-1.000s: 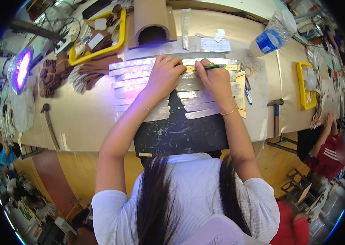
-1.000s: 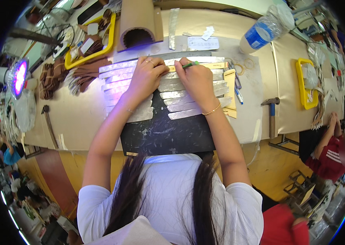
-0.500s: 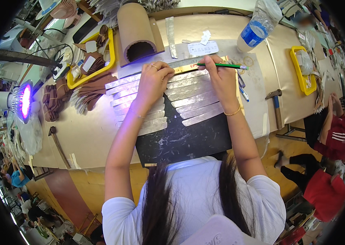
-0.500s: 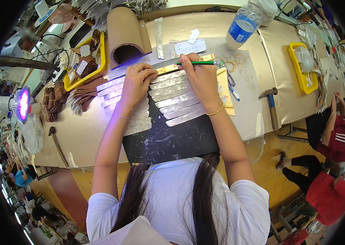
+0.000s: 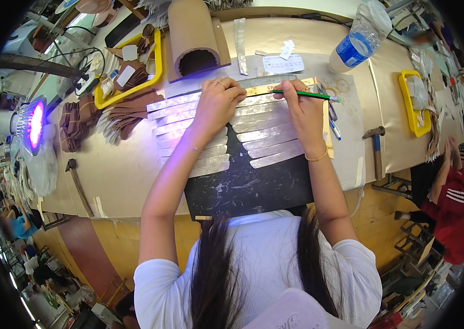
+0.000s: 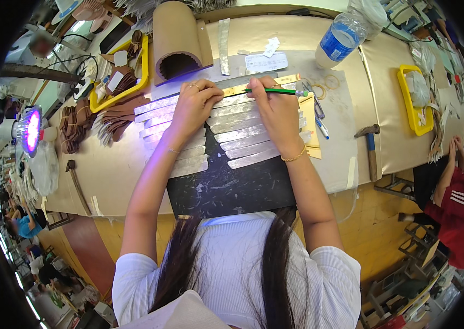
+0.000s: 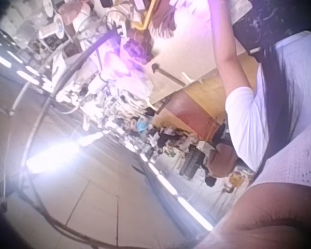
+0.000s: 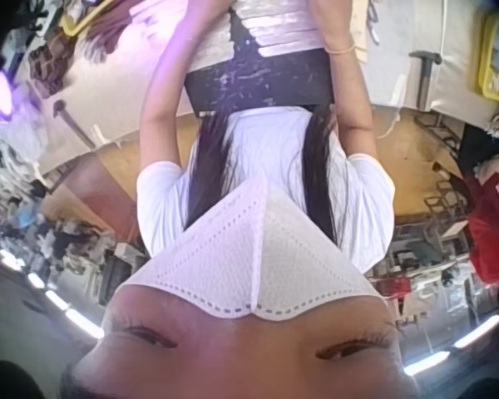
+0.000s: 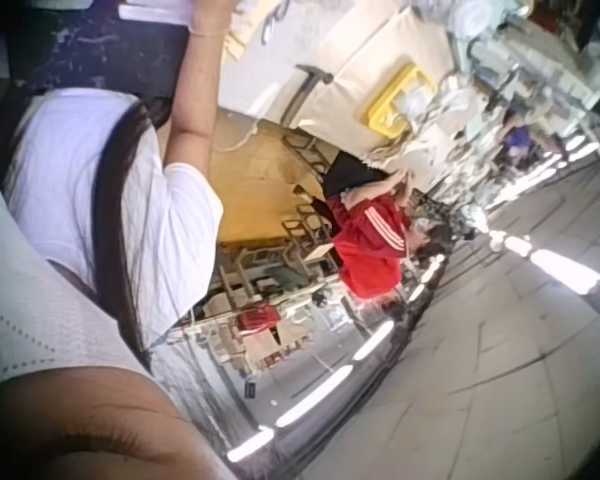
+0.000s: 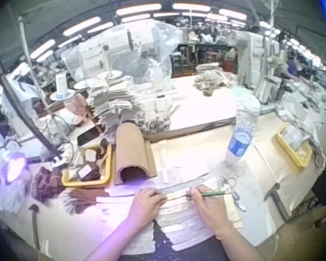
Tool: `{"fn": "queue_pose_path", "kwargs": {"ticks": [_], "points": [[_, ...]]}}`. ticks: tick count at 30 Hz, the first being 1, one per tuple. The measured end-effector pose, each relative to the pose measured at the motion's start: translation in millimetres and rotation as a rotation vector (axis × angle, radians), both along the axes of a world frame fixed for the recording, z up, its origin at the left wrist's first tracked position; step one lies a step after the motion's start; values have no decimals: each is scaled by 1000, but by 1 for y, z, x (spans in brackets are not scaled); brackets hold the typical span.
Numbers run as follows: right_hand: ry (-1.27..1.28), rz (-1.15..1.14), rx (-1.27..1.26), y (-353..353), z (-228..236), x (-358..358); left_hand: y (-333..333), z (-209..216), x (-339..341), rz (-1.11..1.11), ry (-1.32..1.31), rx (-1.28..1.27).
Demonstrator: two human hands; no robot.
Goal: The person uses a hammer to tap small metal strips on a workbench, then uses a pencil and ruler to mark measurements on the strips. The person arranges the strips and continues marking them before handing them to a coworker.
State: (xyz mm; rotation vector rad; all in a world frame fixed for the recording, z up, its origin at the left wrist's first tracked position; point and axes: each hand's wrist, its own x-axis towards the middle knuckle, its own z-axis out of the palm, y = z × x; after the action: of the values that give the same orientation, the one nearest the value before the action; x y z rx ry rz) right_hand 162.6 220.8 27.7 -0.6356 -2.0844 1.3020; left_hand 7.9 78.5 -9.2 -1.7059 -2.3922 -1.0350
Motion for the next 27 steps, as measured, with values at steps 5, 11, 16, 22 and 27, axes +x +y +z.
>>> {"fn": "queue_pose_path", "kwargs": {"ticks": [5, 11, 16, 22, 27], "points": [[-6, 21, -3, -2, -2, 0, 0, -2, -1, -4, 19, 4], [-31, 46, 21, -5, 1, -3, 1, -2, -2, -2, 19, -1], [-69, 81, 103, -1, -14, -13, 2, -3, -3, -9, 7, -9], [-173, 108, 294, 0, -13, -23, 2, -4, -3, -9, 39, 14], [-194, 105, 337, 2, -20, -27, 3, -6, -2, -12, 74, 51]]}}
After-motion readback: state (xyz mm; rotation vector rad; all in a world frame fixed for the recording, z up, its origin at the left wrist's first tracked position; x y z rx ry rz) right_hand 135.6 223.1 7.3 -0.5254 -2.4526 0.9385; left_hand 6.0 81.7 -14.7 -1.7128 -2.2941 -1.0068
